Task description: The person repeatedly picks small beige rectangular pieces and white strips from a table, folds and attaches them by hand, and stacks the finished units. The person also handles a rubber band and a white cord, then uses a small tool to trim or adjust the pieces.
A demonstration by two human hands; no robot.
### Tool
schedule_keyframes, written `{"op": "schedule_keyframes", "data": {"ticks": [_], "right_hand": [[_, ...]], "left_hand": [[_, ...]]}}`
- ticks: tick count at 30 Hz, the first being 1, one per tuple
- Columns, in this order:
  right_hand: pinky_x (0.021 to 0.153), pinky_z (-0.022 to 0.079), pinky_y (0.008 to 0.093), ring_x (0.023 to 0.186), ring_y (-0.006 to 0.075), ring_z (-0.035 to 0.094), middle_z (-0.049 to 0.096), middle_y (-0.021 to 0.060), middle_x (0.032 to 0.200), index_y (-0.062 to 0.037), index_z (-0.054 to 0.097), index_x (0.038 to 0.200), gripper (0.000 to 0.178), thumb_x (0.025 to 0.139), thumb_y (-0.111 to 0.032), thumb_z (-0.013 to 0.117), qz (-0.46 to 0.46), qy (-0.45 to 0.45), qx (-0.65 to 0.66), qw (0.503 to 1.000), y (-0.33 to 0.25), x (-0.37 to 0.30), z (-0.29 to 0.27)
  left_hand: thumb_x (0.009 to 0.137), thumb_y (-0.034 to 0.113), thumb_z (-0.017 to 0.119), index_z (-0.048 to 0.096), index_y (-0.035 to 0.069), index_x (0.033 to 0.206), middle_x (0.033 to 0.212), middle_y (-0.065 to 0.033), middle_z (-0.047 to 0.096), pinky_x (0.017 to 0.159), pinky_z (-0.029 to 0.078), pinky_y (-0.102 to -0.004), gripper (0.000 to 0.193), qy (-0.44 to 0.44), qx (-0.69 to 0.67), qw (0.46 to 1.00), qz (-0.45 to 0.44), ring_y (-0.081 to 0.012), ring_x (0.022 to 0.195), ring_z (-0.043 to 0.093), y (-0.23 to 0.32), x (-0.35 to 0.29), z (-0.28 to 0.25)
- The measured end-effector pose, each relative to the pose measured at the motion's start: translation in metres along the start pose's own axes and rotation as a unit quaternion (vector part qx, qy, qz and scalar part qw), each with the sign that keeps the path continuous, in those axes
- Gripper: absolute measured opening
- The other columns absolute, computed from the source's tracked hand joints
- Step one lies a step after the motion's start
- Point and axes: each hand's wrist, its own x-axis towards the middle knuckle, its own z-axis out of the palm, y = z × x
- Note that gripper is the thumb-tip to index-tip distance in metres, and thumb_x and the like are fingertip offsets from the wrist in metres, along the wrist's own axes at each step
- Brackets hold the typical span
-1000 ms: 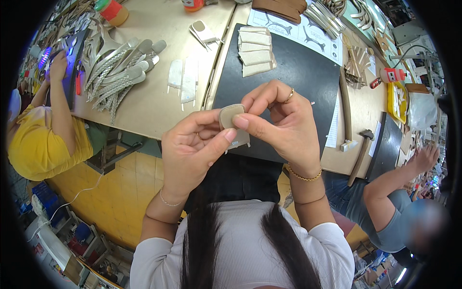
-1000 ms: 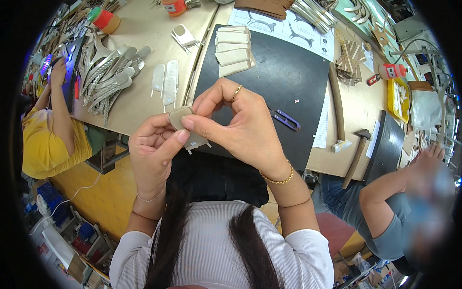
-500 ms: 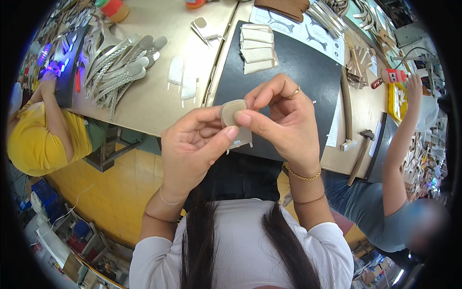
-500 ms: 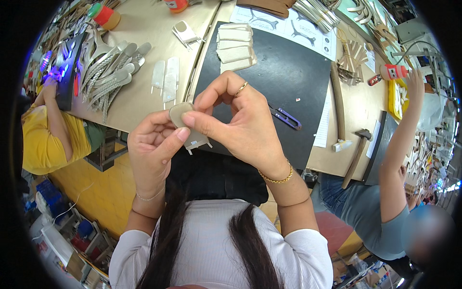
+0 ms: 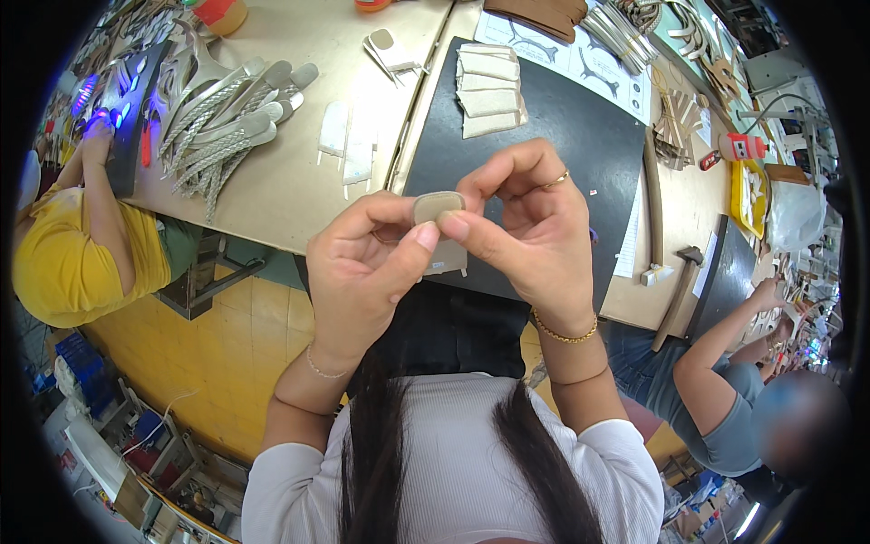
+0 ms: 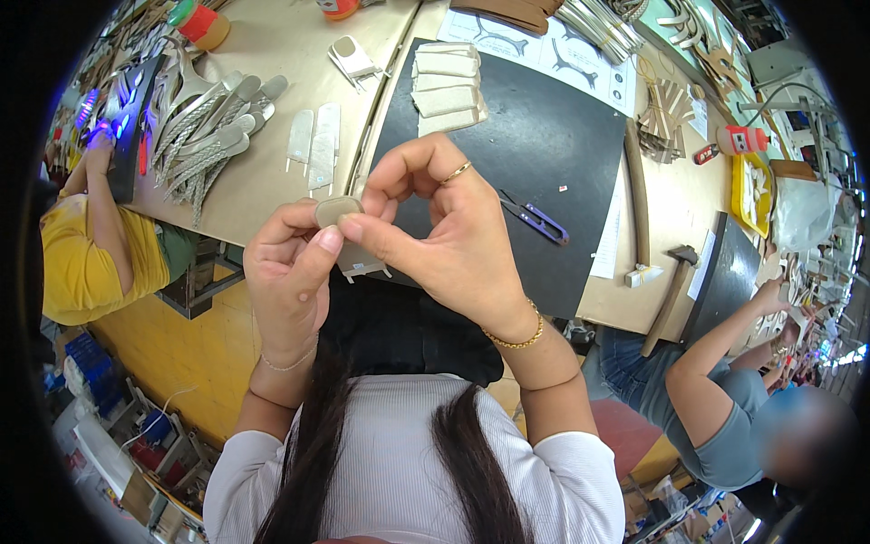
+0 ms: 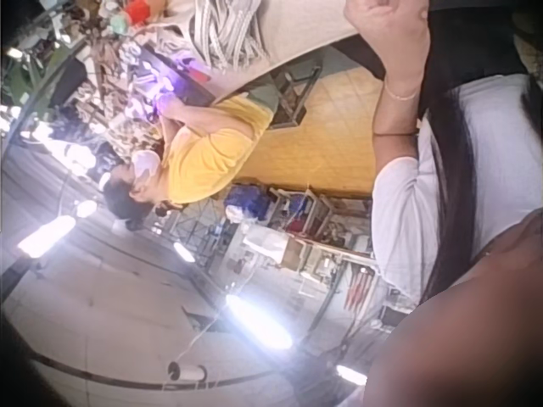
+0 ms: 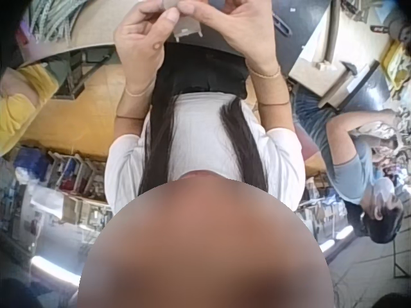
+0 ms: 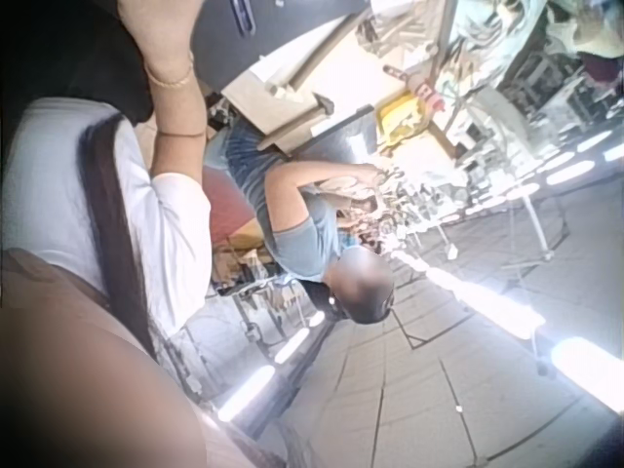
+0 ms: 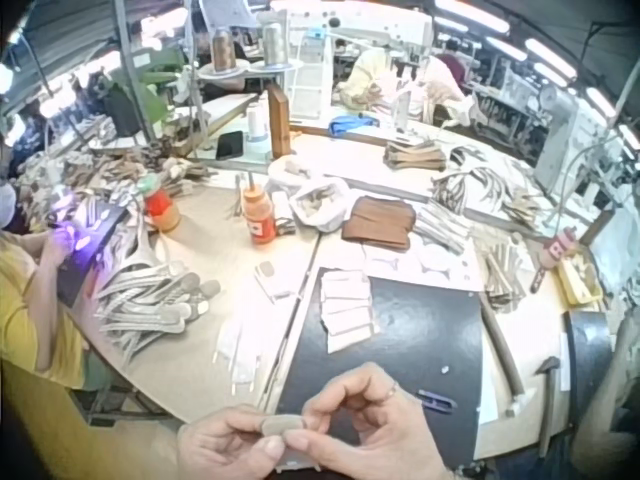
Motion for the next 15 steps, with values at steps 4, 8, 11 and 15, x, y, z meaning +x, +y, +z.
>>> {"op": "schedule_keyframes", "data": {"ticks": [4, 8, 11, 15], "right_hand": [[0.077, 0.046, 0.0238, 0.081, 0.0090, 0.056, 0.060, 0.0028, 0.088, 0.0017, 0.058, 0.104, 0.030, 0.079, -0.002, 0.074, 0.013, -0.015, 0.000, 1.000, -0.0023, -0.0005, -0.0006], [0.077, 0.047, 0.0234, 0.083, 0.0091, 0.057, 0.062, 0.0032, 0.090, 0.0015, 0.062, 0.104, 0.029, 0.079, -0.004, 0.075, 0.005, -0.028, -0.033, 0.999, -0.0029, -0.0006, -0.0017], [0.076, 0.047, 0.0237, 0.081, 0.0118, 0.058, 0.062, 0.0047, 0.088, -0.0025, 0.066, 0.101, 0.027, 0.076, -0.004, 0.076, -0.023, -0.005, -0.069, 0.997, -0.0012, -0.0026, 0.0003], [0.072, 0.046, 0.0263, 0.075, 0.0181, 0.057, 0.060, 0.0054, 0.084, -0.0085, 0.069, 0.095, 0.029, 0.069, -0.004, 0.080, -0.204, 0.078, -0.294, 0.930, 0.0025, -0.0052, 0.0033]], "left_hand": [[0.090, -0.002, 0.059, 0.060, -0.006, 0.104, 0.097, -0.0093, 0.066, 0.079, 0.050, -0.0240, 0.015, 0.013, -0.005, 1.000, 0.014, -0.0099, 0.088, 0.061, -0.0034, -0.0022, 0.0015], [0.090, -0.002, 0.059, 0.060, -0.006, 0.104, 0.097, -0.0094, 0.066, 0.079, 0.050, -0.0235, 0.015, 0.002, 0.001, 1.000, 0.024, -0.0094, 0.087, 0.061, -0.0053, -0.0025, -0.0001], [0.090, -0.002, 0.058, 0.061, -0.006, 0.105, 0.097, -0.0089, 0.066, 0.078, 0.050, -0.0229, 0.015, 0.004, 0.028, 0.999, 0.027, -0.0086, 0.086, 0.061, -0.0053, -0.0023, -0.0019], [0.091, -0.002, 0.057, 0.061, -0.007, 0.108, 0.099, -0.0088, 0.066, 0.075, 0.051, -0.0222, 0.018, 0.015, 0.039, 0.999, 0.026, -0.0090, 0.087, 0.061, -0.0069, -0.0019, -0.0016]]}}
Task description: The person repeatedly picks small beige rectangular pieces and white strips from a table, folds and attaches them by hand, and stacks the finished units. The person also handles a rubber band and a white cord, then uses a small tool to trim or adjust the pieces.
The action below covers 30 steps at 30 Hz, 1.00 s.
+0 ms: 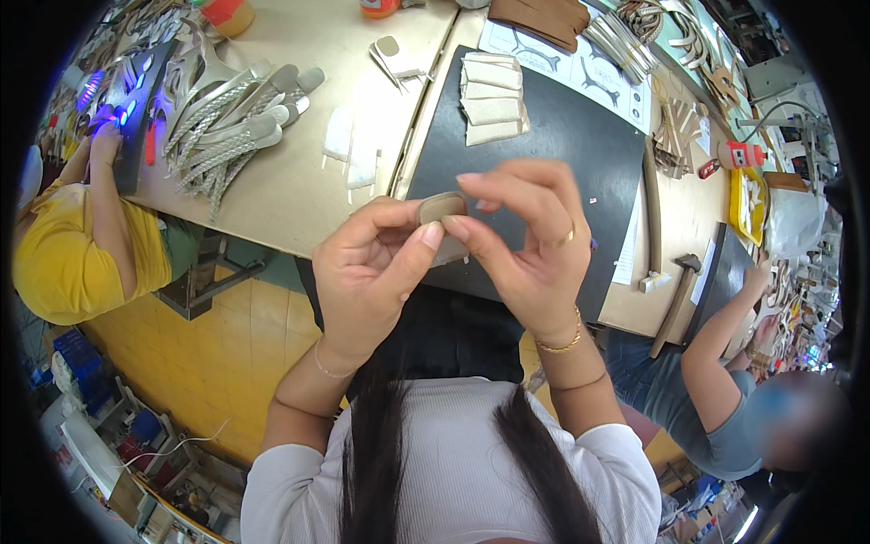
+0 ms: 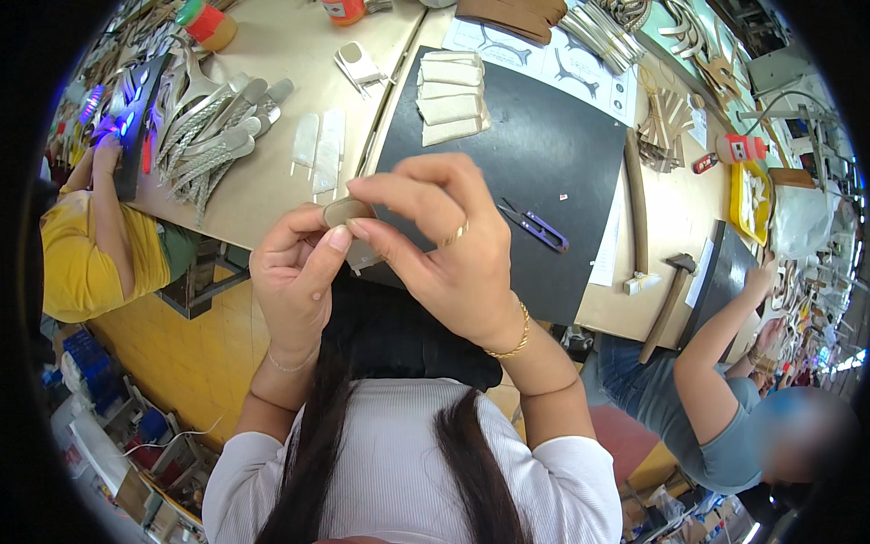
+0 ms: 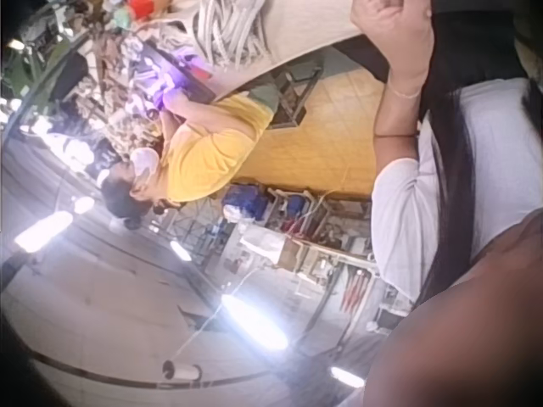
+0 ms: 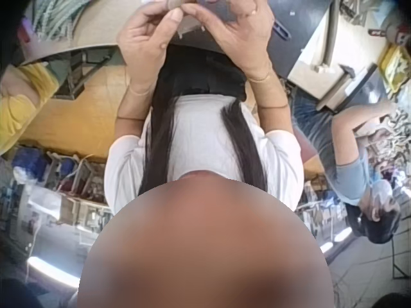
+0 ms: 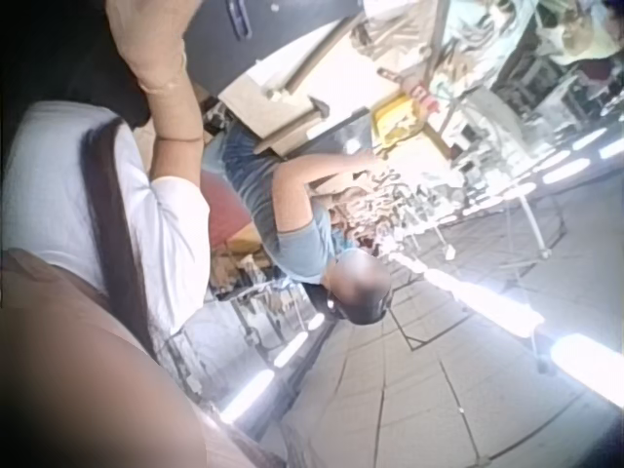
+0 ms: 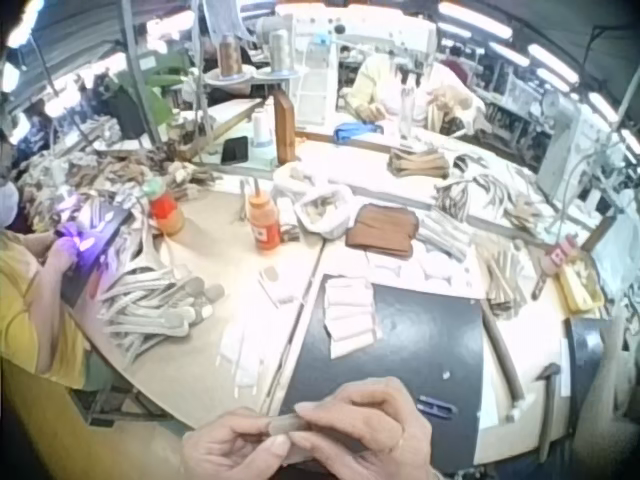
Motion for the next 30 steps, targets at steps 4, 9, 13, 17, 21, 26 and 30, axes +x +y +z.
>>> {"op": "schedule_keyframes", "data": {"ticks": [4, 9, 13, 17, 21, 26, 30], "right_hand": [[0.064, 0.042, 0.0314, 0.071, 0.0195, 0.056, 0.061, 0.0030, 0.083, -0.0087, 0.069, 0.091, 0.030, 0.064, -0.006, 0.082, -0.150, 0.015, -0.113, 0.982, 0.004, 0.000, 0.003], [0.063, 0.044, 0.0310, 0.067, 0.0198, 0.058, 0.064, 0.0043, 0.083, -0.0059, 0.068, 0.090, 0.028, 0.065, -0.005, 0.081, -0.131, 0.032, -0.104, 0.985, 0.005, 0.000, 0.007], [0.062, 0.046, 0.0306, 0.068, 0.0195, 0.060, 0.067, 0.0051, 0.084, -0.0045, 0.069, 0.091, 0.027, 0.067, -0.004, 0.081, -0.149, 0.036, -0.112, 0.982, 0.005, 0.002, 0.009], [0.064, 0.048, 0.0305, 0.069, 0.0197, 0.062, 0.068, 0.0063, 0.085, -0.0027, 0.069, 0.092, 0.027, 0.068, -0.002, 0.080, -0.161, 0.036, -0.130, 0.978, 0.004, 0.001, 0.011], [0.065, 0.049, 0.0305, 0.069, 0.0199, 0.063, 0.069, 0.0068, 0.085, -0.0016, 0.069, 0.093, 0.026, 0.068, 0.000, 0.078, -0.172, 0.030, -0.142, 0.974, 0.003, 0.001, 0.013], [0.065, 0.049, 0.0308, 0.068, 0.0195, 0.063, 0.068, 0.0066, 0.084, -0.0016, 0.068, 0.092, 0.026, 0.068, 0.001, 0.077, -0.174, 0.019, -0.148, 0.973, 0.001, 0.001, 0.013], [0.066, 0.048, 0.0309, 0.068, 0.0194, 0.063, 0.068, 0.0059, 0.083, -0.0023, 0.068, 0.092, 0.025, 0.068, 0.001, 0.077, -0.159, 0.019, -0.146, 0.976, 0.000, 0.001, 0.015]], "left_hand": [[0.096, 0.006, 0.053, 0.060, -0.009, 0.113, 0.106, -0.0122, 0.064, 0.076, 0.053, -0.0249, 0.024, 0.000, 0.028, 1.000, 0.014, -0.0138, 0.092, 0.062, -0.002, 0.001, 0.000], [0.099, 0.013, 0.042, 0.059, -0.011, 0.116, 0.114, -0.0187, 0.061, 0.081, 0.056, -0.0324, 0.034, -0.004, 0.096, 0.992, 0.083, -0.0221, 0.099, 0.063, -0.003, 0.002, 0.001], [0.097, 0.010, 0.043, 0.059, -0.011, 0.116, 0.115, -0.0218, 0.062, 0.083, 0.055, -0.0337, 0.033, -0.004, 0.204, 0.967, 0.154, -0.0255, 0.099, 0.064, -0.002, 0.003, -0.001], [0.095, 0.009, 0.047, 0.061, -0.011, 0.113, 0.113, -0.0231, 0.063, 0.081, 0.054, -0.0330, 0.031, -0.001, 0.268, 0.940, 0.212, -0.0277, 0.097, 0.065, -0.006, 0.004, -0.003], [0.090, 0.005, 0.054, 0.063, -0.010, 0.109, 0.108, -0.0220, 0.065, 0.080, 0.054, -0.0323, 0.026, 0.009, 0.310, 0.922, 0.234, -0.0275, 0.094, 0.067, -0.006, 0.006, -0.006], [0.082, 0.000, 0.065, 0.066, -0.008, 0.106, 0.102, -0.0201, 0.068, 0.079, 0.054, -0.0313, 0.025, 0.038, 0.313, 0.924, 0.214, -0.0258, 0.088, 0.068, -0.007, 0.006, -0.005], [0.081, -0.002, 0.068, 0.066, -0.007, 0.105, 0.099, -0.0171, 0.068, 0.074, 0.055, -0.0281, 0.025, 0.055, 0.252, 0.950, 0.177, -0.0199, 0.083, 0.068, -0.007, 0.010, -0.004]]}}
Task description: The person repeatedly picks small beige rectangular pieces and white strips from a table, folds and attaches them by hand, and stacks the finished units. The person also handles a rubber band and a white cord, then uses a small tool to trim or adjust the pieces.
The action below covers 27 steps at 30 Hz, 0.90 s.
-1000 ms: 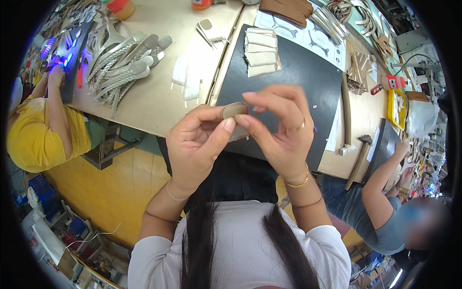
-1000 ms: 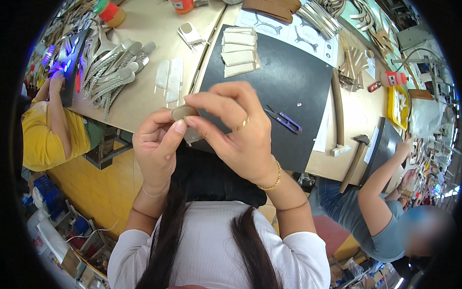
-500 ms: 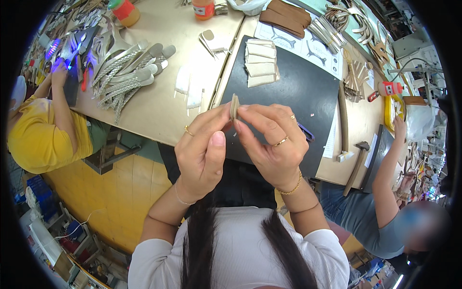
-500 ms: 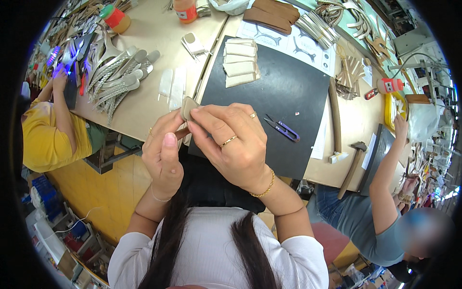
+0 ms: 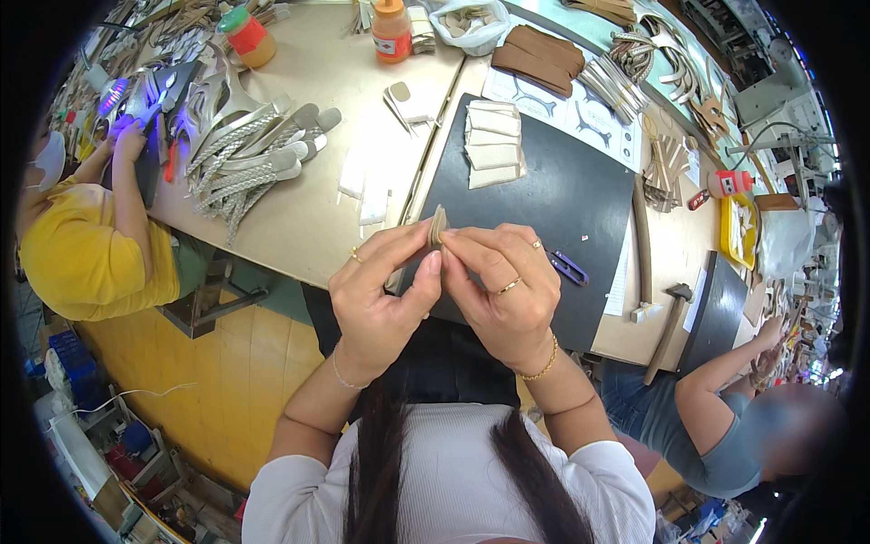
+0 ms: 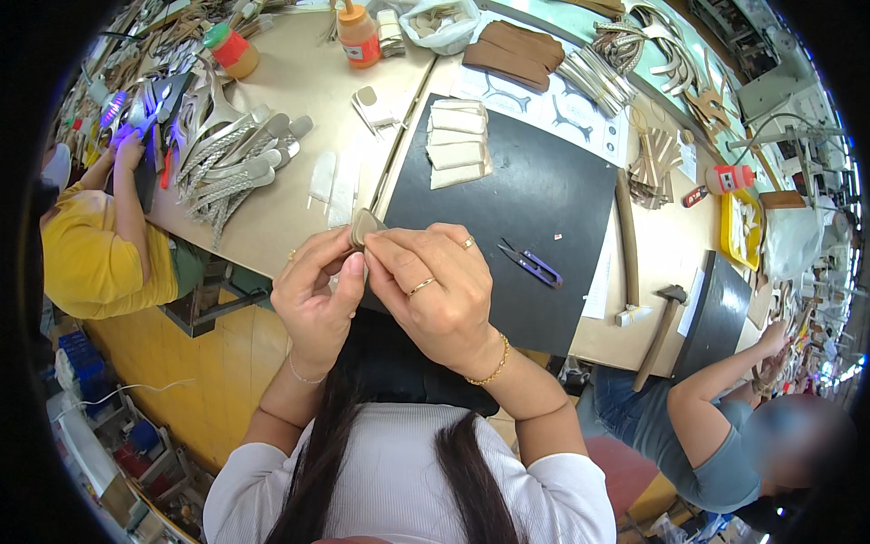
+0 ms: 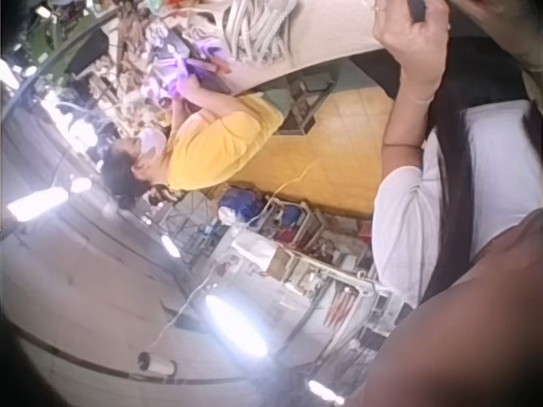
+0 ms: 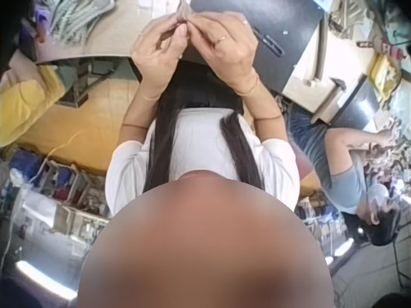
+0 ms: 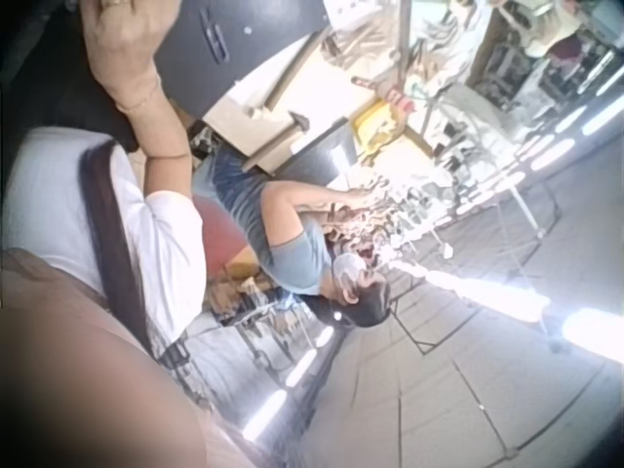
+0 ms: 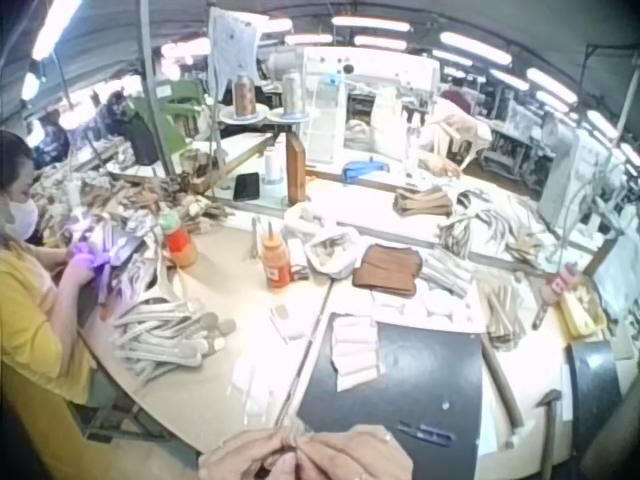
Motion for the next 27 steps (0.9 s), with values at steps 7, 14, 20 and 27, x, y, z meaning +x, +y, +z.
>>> {"op": "schedule_keyframes", "data": {"ticks": [7, 14, 20, 27], "right_hand": [[0.066, 0.049, 0.0314, 0.069, 0.0211, 0.063, 0.067, 0.0055, 0.080, -0.0042, 0.067, 0.087, 0.020, 0.070, 0.001, 0.075, 0.067, -0.023, 0.035, 0.997, -0.001, 0.002, 0.000], [0.067, 0.048, 0.0249, 0.071, 0.0154, 0.063, 0.065, 0.0093, 0.078, 0.0003, 0.065, 0.084, 0.008, 0.078, 0.002, 0.068, 0.247, -0.016, 0.189, 0.950, 0.004, 0.000, -0.019], [0.075, 0.049, 0.0243, 0.080, 0.0116, 0.061, 0.061, 0.0059, 0.090, 0.0027, 0.058, 0.096, 0.009, 0.092, -0.006, 0.058, 0.345, 0.072, 0.381, 0.854, 0.021, -0.009, -0.034], [0.074, 0.051, 0.0250, 0.079, 0.0113, 0.061, 0.059, 0.0048, 0.090, 0.0019, 0.058, 0.096, 0.011, 0.094, -0.009, 0.057, 0.360, 0.070, 0.389, 0.845, 0.030, -0.017, -0.037]], "left_hand": [[0.086, -0.002, 0.064, 0.066, -0.005, 0.105, 0.092, -0.0101, 0.067, 0.065, 0.056, -0.0250, 0.020, -0.010, -0.077, 0.989, -0.124, -0.0103, 0.074, 0.063, 0.001, 0.003, -0.002], [0.091, 0.004, 0.059, 0.061, -0.005, 0.101, 0.092, -0.0125, 0.067, 0.067, 0.059, -0.0300, 0.014, -0.013, -0.311, 0.911, -0.272, -0.0164, 0.077, 0.068, -0.018, 0.012, -0.008], [0.092, 0.009, 0.059, 0.059, -0.003, 0.102, 0.094, -0.0115, 0.066, 0.070, 0.059, -0.0335, 0.016, -0.035, -0.387, 0.857, -0.339, -0.0163, 0.081, 0.067, -0.031, 0.020, -0.009], [0.091, 0.016, 0.063, 0.062, -0.003, 0.098, 0.092, -0.0065, 0.064, 0.071, 0.055, -0.0280, 0.020, 0.017, -0.208, 0.933, -0.295, -0.0128, 0.081, 0.064, -0.091, 0.094, -0.001]]}}
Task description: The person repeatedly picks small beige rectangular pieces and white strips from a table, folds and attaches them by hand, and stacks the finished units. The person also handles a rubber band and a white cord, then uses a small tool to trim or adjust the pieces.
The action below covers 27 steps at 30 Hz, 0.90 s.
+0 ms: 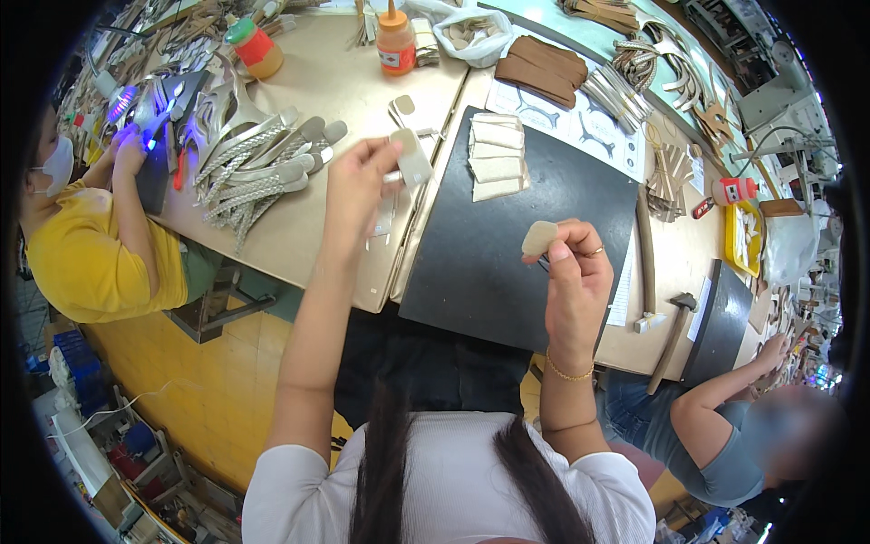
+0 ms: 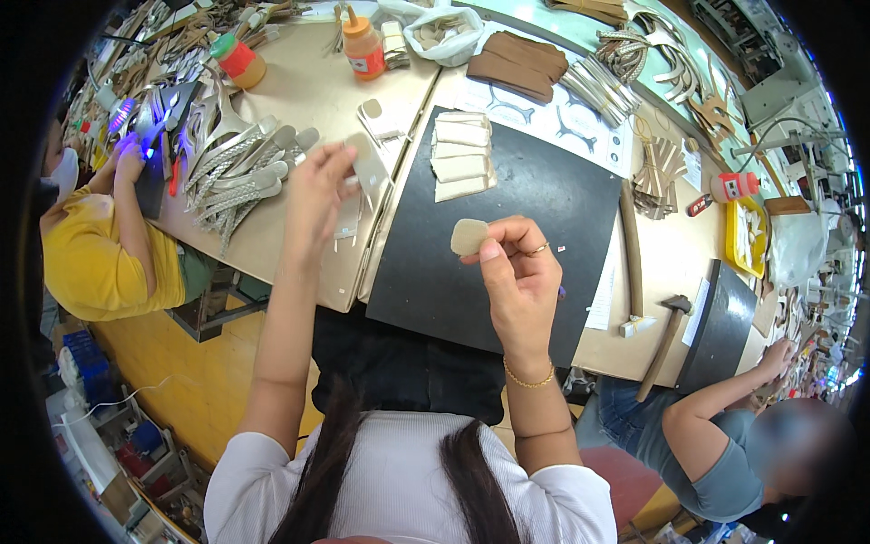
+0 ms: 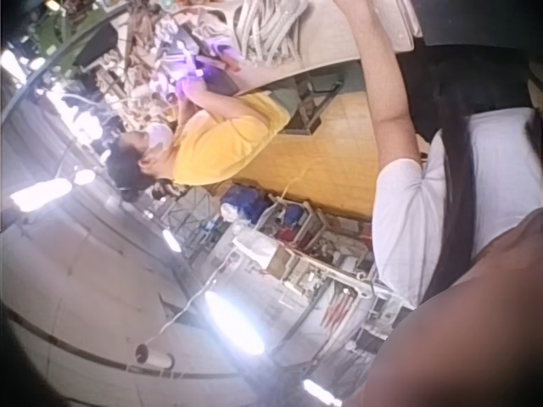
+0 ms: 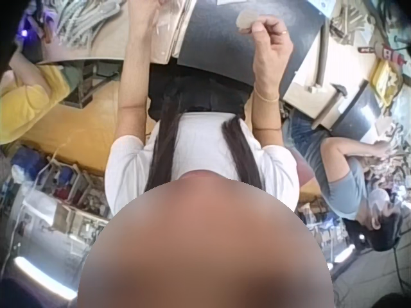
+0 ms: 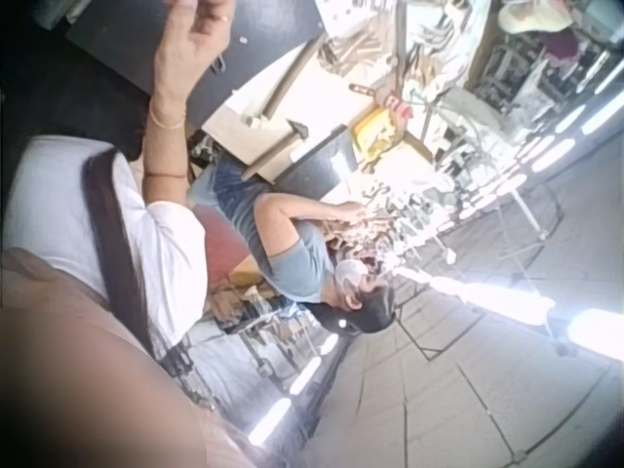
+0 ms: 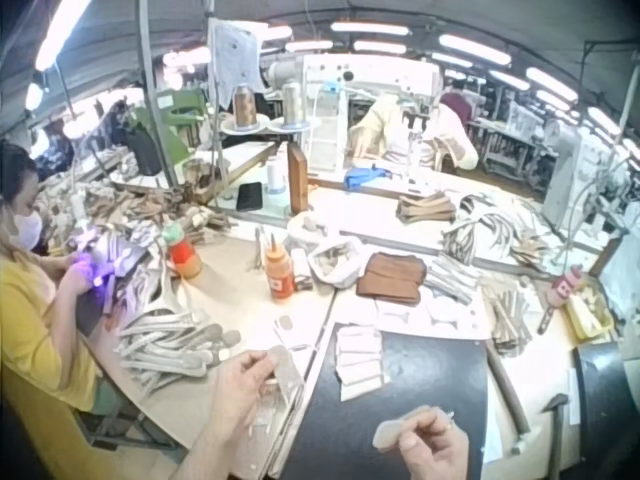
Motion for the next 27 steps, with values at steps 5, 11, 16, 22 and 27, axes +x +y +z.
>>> {"op": "schedule_keyframes", "data": {"ticks": [5, 11, 16, 22, 27], "right_hand": [[0.073, 0.050, 0.0245, 0.078, 0.0112, 0.061, 0.059, 0.0041, 0.089, 0.0017, 0.058, 0.095, 0.009, 0.094, -0.008, 0.056, 0.008, 0.006, -0.006, 1.000, 0.000, -0.002, -0.003], [0.075, 0.052, 0.0261, 0.078, 0.0143, 0.065, 0.065, 0.0096, 0.091, 0.0025, 0.056, 0.098, 0.011, 0.095, -0.008, 0.056, 0.020, 0.016, -0.014, 1.000, -0.003, -0.003, -0.009], [0.075, 0.054, 0.0264, 0.081, 0.0183, 0.069, 0.067, 0.0147, 0.094, 0.0023, 0.054, 0.100, 0.009, 0.093, -0.003, 0.057, 0.080, -0.024, 0.035, 0.996, 0.002, 0.001, -0.005], [0.075, 0.054, 0.0256, 0.084, 0.0185, 0.069, 0.067, 0.0146, 0.096, 0.0029, 0.055, 0.099, 0.011, 0.090, 0.001, 0.061, 0.098, -0.063, 0.037, 0.992, 0.007, 0.000, 0.009], [0.076, 0.054, 0.0252, 0.085, 0.0177, 0.069, 0.067, 0.0129, 0.096, 0.0052, 0.058, 0.104, 0.015, 0.090, 0.001, 0.061, 0.100, -0.052, 0.023, 0.993, 0.006, -0.002, 0.011]], "left_hand": [[0.090, 0.017, 0.064, 0.063, -0.004, 0.108, 0.086, -0.0054, 0.065, 0.063, 0.054, -0.0259, 0.028, -0.011, 0.214, 0.977, 0.009, -0.0125, 0.076, 0.063, 0.011, 0.069, 0.002], [0.081, 0.019, 0.071, 0.064, -0.001, 0.109, 0.092, -0.0119, 0.062, 0.069, 0.052, -0.0313, 0.035, 0.069, 0.514, 0.839, 0.164, -0.0208, 0.079, 0.062, -0.007, 0.051, -0.025], [0.075, 0.018, 0.076, 0.064, -0.001, 0.105, 0.095, -0.0155, 0.060, 0.080, 0.048, -0.0366, 0.038, 0.124, 0.585, 0.785, 0.160, -0.0271, 0.089, 0.058, -0.020, -0.001, -0.062], [0.071, 0.015, 0.080, 0.063, -0.002, 0.097, 0.089, -0.0131, 0.062, 0.072, 0.049, -0.0340, 0.036, 0.109, 0.576, 0.806, 0.079, -0.0239, 0.080, 0.061, -0.013, -0.006, -0.066], [0.075, 0.010, 0.077, 0.063, -0.001, 0.095, 0.079, -0.0074, 0.064, 0.058, 0.048, -0.0273, 0.027, 0.125, 0.477, 0.869, 0.026, -0.0159, 0.067, 0.062, -0.008, -0.007, -0.065]]}}
